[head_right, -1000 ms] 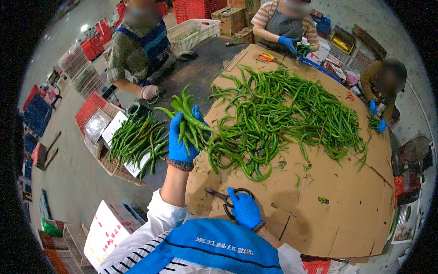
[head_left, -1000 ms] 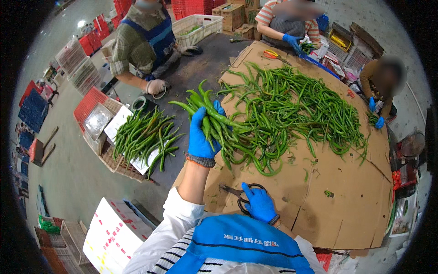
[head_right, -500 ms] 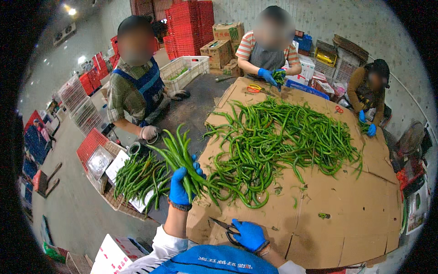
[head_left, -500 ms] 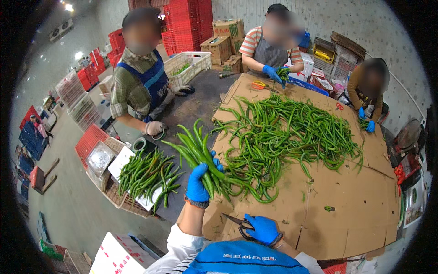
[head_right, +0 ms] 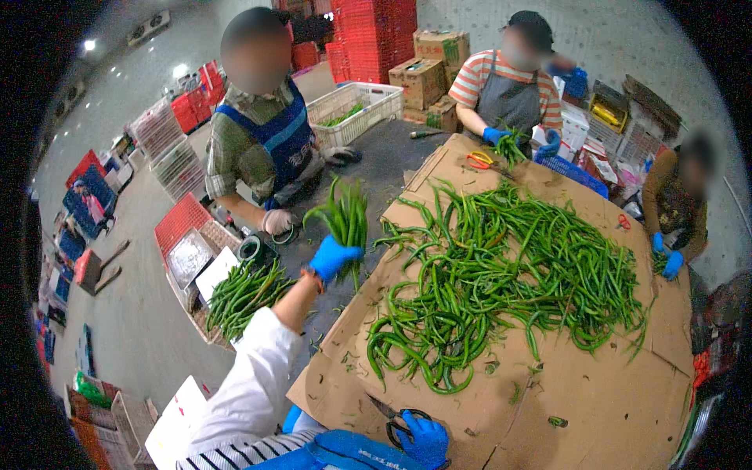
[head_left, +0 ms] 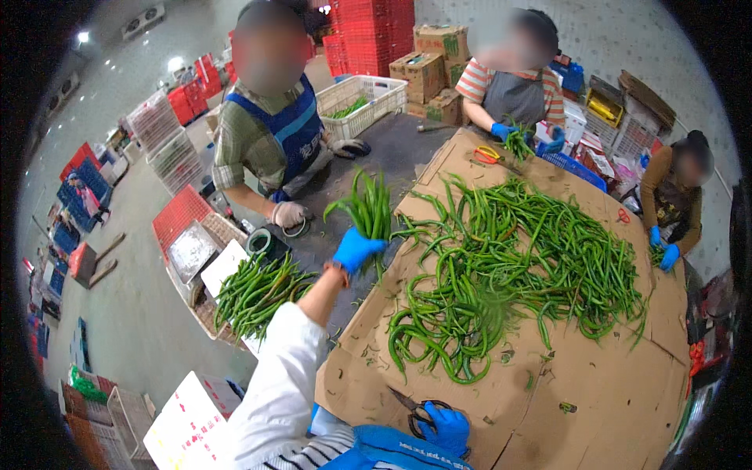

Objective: The person uses scissors to trim the ends of green beans and places the trimmed beans into a basket. The person also gathers beans into bundles and secures them with rubber bands. Other workers are visible in the background performing similar tasks.

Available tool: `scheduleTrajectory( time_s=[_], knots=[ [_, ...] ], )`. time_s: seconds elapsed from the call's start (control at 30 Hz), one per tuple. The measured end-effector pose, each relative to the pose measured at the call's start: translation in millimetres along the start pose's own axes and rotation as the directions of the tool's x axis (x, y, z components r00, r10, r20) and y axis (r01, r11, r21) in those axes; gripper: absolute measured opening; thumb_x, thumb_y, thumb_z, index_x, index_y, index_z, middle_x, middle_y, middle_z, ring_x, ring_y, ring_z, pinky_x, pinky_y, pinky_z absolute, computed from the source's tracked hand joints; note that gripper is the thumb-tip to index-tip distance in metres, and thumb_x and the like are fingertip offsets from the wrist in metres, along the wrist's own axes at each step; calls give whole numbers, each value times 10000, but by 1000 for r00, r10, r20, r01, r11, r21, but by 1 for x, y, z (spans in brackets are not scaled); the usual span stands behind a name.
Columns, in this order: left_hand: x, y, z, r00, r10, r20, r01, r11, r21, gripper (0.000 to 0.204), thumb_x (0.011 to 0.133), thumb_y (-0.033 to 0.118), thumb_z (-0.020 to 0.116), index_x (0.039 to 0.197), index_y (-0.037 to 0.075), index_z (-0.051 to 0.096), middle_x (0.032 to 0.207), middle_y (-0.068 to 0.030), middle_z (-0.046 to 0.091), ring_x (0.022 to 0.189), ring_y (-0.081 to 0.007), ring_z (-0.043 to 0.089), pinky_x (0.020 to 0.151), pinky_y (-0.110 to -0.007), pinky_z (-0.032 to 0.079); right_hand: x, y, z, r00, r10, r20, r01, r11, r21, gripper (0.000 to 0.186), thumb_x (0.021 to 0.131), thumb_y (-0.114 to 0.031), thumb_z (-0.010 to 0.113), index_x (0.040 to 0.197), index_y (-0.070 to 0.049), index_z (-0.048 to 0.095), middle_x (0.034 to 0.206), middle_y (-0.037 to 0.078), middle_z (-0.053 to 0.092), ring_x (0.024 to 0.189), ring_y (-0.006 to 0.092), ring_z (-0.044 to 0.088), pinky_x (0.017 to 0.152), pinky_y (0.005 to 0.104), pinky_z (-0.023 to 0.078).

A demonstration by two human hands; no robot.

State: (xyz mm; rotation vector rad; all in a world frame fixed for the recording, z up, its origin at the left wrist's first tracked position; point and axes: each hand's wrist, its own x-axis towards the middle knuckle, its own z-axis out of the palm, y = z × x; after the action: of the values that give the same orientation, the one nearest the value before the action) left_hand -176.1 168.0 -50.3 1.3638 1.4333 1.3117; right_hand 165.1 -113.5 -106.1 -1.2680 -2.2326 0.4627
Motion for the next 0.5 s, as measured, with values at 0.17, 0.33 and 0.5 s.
scheduleTrajectory(
  time_s=[0.17, 0.33, 0.5],
  knots=[
    [100, -26, -33, 982, -160, -101, 185, 718, 671, 521, 617, 336, 724, 1043, 53, 621, 1010, -206, 631, 931, -351, 606, 791, -420, 482, 7, 8, 1, 979, 37, 198, -19, 996, -93, 288, 724, -363, 644, 964, -206, 673, 847, 59, 572, 703, 241, 558, 635, 396, 434],
    [170, -46, -45, 953, -270, -140, 258, 473, 843, 508, 642, 343, 714, 1059, 66, 626, 1010, -190, 636, 925, -352, 615, 781, -421, 491, 31, 17, 6, 958, 102, 267, -98, 995, -28, 287, 724, -359, 649, 957, -194, 674, 813, 64, 577, 664, 246, 557, 600, 388, 433],
    [224, -140, -69, 870, -438, -227, 339, 196, 920, 614, 646, 416, 726, 1146, 83, 601, 1220, -167, 552, 1079, -340, 554, 898, -418, 453, 45, 24, 10, 937, 140, 319, -149, 989, 2, 286, 724, -356, 654, 950, -181, 675, 779, 70, 583, 626, 250, 557, 566, 380, 432]
  ],
)
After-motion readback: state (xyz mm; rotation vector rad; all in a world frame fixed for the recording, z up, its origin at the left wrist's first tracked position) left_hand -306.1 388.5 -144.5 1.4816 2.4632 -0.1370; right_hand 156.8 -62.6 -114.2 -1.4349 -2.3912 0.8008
